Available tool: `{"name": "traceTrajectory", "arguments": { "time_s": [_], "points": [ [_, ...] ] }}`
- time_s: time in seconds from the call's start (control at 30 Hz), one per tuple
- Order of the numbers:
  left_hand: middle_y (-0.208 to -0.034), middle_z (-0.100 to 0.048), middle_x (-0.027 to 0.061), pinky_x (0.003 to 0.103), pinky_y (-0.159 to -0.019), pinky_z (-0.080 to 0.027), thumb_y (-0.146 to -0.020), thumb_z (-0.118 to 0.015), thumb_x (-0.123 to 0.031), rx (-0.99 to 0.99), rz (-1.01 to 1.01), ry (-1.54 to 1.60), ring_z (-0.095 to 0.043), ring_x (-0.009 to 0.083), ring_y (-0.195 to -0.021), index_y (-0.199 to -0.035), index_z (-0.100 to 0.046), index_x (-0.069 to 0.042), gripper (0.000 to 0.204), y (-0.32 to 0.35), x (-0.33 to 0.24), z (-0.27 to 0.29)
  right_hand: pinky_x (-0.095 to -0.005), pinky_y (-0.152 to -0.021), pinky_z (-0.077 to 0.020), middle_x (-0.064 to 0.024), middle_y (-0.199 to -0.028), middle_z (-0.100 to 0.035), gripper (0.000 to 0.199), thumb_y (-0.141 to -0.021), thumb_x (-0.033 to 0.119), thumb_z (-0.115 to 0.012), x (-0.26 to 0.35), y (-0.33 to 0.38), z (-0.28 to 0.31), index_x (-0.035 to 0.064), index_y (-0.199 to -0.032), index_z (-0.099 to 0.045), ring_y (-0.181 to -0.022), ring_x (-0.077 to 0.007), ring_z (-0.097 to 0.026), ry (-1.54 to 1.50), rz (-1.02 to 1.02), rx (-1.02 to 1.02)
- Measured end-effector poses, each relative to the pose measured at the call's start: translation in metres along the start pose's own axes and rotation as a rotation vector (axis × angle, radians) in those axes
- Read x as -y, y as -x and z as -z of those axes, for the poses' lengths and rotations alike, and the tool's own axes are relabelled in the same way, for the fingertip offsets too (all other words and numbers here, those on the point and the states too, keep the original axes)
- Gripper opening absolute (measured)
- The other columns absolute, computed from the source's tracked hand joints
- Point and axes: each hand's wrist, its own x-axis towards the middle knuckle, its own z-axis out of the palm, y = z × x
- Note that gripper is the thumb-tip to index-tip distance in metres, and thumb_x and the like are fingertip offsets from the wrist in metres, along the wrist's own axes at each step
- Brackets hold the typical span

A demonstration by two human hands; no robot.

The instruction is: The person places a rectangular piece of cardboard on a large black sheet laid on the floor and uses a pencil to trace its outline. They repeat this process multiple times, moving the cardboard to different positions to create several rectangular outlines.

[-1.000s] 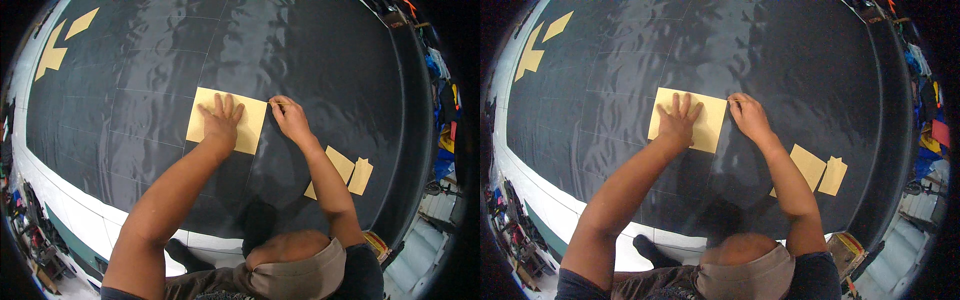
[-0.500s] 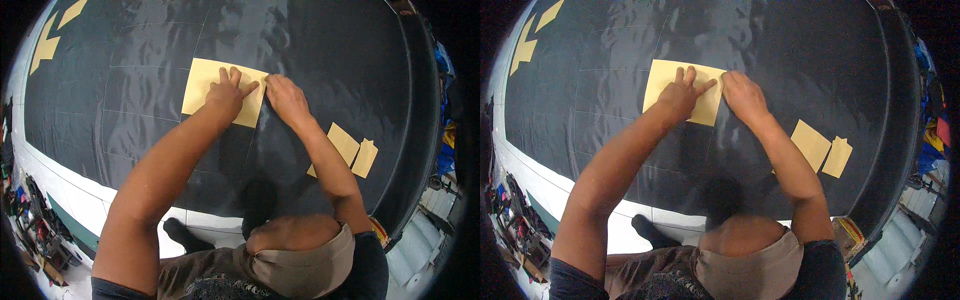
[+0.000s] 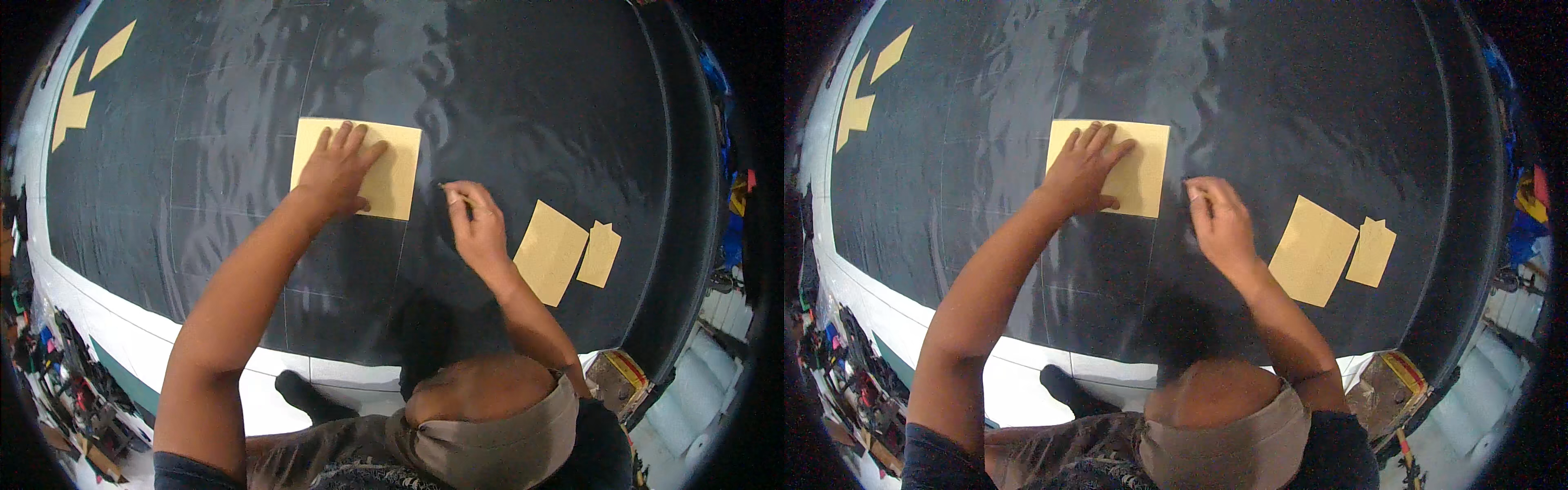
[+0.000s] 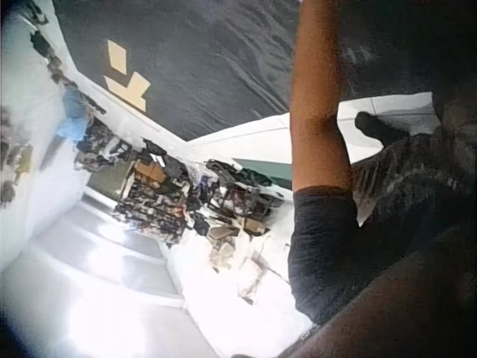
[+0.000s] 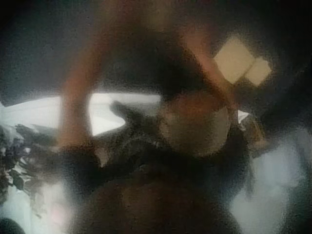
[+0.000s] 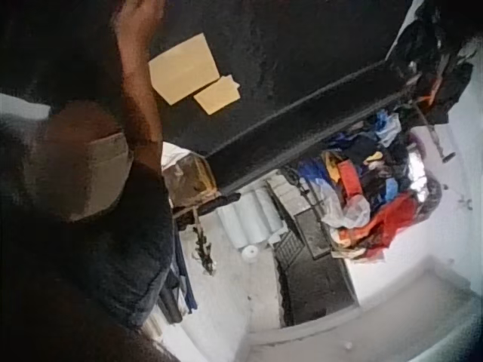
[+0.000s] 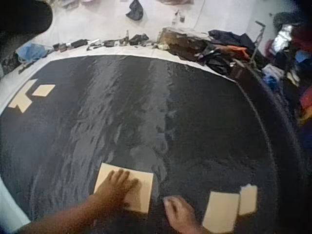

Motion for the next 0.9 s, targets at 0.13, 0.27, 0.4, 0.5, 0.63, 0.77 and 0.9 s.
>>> {"name": "traceTrajectory", "arguments": {
  "time_s": [0.13,0.27,0.4,0.5,0.63,0.77,0.9],
  "points": [
    [-0.149,-0.041,0.0254,0.052,-0.108,-0.045,-0.087,-0.065,-0.066,-0.145,0.334,0.037,-0.047,0.0441,-0.135,-0.152,-0.042,-0.011,0.088,0.001,0.015,-0.007,-0.0423,-0.09,-0.0519,-0.0165,-0.107,-0.07,0.022,-0.102,0.018,-0.056,-0.027,-0.006,0.001,0.0017,-0.114,-0.066,-0.101,-0.0353,-0.068,-0.157,-0.098,-0.022],
    [-0.129,-0.056,0.0341,0.055,-0.094,-0.051,-0.097,-0.052,-0.063,-0.139,0.714,0.27,-0.061,0.0496,-0.114,-0.137,-0.05,0.007,0.08,-0.031,0.015,0.006,-0.0454,-0.098,-0.0473,-0.0129,-0.119,-0.069,0.019,-0.098,0.019,-0.062,-0.036,-0.008,-0.01,0.0077,-0.112,-0.068,-0.115,-0.0323,-0.064,0.152,0.179,0.136],
    [-0.107,-0.064,0.0353,0.054,-0.091,-0.052,-0.098,-0.058,-0.043,-0.279,0.816,0.606,-0.063,0.0535,-0.1,-0.111,-0.06,0.011,0.056,-0.063,0.005,0.002,-0.0526,-0.111,-0.0367,-0.0092,-0.135,-0.064,0.026,-0.095,0.023,-0.066,-0.028,-0.04,-0.043,0.011,-0.117,-0.069,-0.13,-0.0331,-0.054,0.242,0.439,0.109],
    [-0.097,-0.069,0.0328,0.054,-0.087,-0.052,-0.099,-0.058,-0.041,-0.393,0.851,0.668,-0.066,0.0526,-0.094,-0.106,-0.065,0.01,0.051,-0.069,0.0,-0.009,-0.0565,-0.115,-0.0327,-0.0097,-0.136,-0.063,0.029,-0.095,0.022,-0.065,-0.034,-0.082,-0.058,0.0112,-0.121,-0.068,-0.131,-0.0333,-0.054,0.509,0.49,0.029],
    [-0.129,-0.061,0.0272,0.054,-0.096,-0.047,-0.093,-0.065,-0.034,-0.411,0.831,0.47,-0.058,0.0463,-0.118,-0.122,-0.064,0.001,0.045,-0.068,-0.015,-0.005,-0.0586,-0.115,-0.0304,-0.0074,-0.13,-0.068,0.028,-0.096,0.02,-0.063,-0.051,-0.12,-0.043,0.0149,-0.123,-0.07,-0.132,-0.0311,-0.054,0.527,0.483,0.059],
    [-0.143,-0.048,0.0258,0.058,-0.112,-0.035,-0.095,-0.065,-0.028,-0.735,0.633,0.246,-0.044,0.0458,-0.136,-0.135,-0.056,-0.003,0.048,-0.07,-0.006,-0.04,-0.0532,-0.11,-0.036,-0.0033,-0.118,-0.074,0.024,-0.093,0.02,-0.068,-0.066,-0.14,-0.036,0.016,-0.117,-0.072,-0.123,-0.0312,-0.059,0.215,0.37,0.007],
    [-0.149,-0.043,0.0259,0.057,-0.119,-0.027,-0.099,-0.059,-0.022,-0.726,0.596,0.359,-0.037,0.0474,-0.142,-0.139,-0.053,-0.004,0.045,-0.069,-0.001,-0.052,-0.0516,-0.11,-0.0362,-0.0037,-0.123,-0.072,0.024,-0.091,0.024,-0.072,-0.071,-0.149,-0.026,0.0147,-0.114,-0.073,-0.124,-0.0316,-0.058,0.346,0.393,-0.053]
  ]
}}
